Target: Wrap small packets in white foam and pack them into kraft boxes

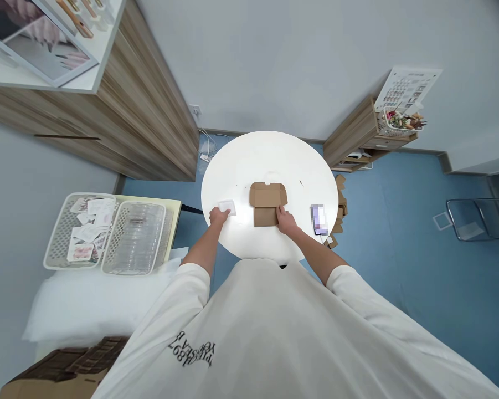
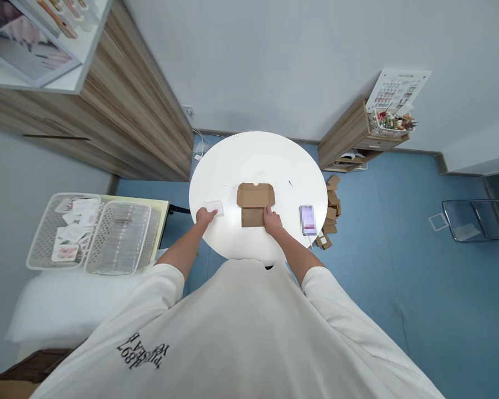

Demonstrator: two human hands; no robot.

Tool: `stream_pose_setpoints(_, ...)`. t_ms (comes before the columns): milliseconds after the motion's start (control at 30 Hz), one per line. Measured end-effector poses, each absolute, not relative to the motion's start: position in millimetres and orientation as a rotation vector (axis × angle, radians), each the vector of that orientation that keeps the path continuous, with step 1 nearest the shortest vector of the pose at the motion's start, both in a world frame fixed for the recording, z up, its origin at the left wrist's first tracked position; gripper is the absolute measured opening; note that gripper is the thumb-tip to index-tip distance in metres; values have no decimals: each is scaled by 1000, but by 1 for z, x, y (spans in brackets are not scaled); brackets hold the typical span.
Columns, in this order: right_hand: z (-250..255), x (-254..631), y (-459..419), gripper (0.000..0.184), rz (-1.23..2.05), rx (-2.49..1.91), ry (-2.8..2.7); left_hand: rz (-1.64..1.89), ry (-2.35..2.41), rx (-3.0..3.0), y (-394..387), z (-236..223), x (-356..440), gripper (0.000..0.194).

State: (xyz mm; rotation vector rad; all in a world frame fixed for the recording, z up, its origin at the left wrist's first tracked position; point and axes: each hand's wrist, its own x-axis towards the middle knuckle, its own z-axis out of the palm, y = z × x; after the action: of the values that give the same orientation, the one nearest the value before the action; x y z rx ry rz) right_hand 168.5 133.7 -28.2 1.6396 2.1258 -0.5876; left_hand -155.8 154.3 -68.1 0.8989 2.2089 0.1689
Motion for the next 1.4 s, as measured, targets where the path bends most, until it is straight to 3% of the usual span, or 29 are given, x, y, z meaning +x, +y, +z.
stream_pose_setpoints(200, -28, 170, 135, 87, -593, 1644, 2132, 276, 2114, 1163, 142, -52, -148, 23)
stream_pose_setpoints(367, -28, 172, 135, 85, -648, 1671, 2138, 337, 1819, 1499, 140, -21, -113, 30)
stream_pose_setpoints(767, -32, 177, 134, 82, -653, 1690, 2160, -314, 1462, 2050, 165, -30, 0, 41)
stream_pose_setpoints(967, -38, 181, 133, 83, -707, 1715, 2162, -207, 1438, 2155, 158, -33, 17, 59)
stream_pose_setpoints(1267, -42, 182, 132, 83, -690, 1704, 2195, -142, 1384, 2334, 128, -42, 7, 42)
stream_pose_setpoints(1400, -43, 183, 133, 83, -649, 1672, 2213, -184, 1339, 2358, 121, -51, 3, 48)
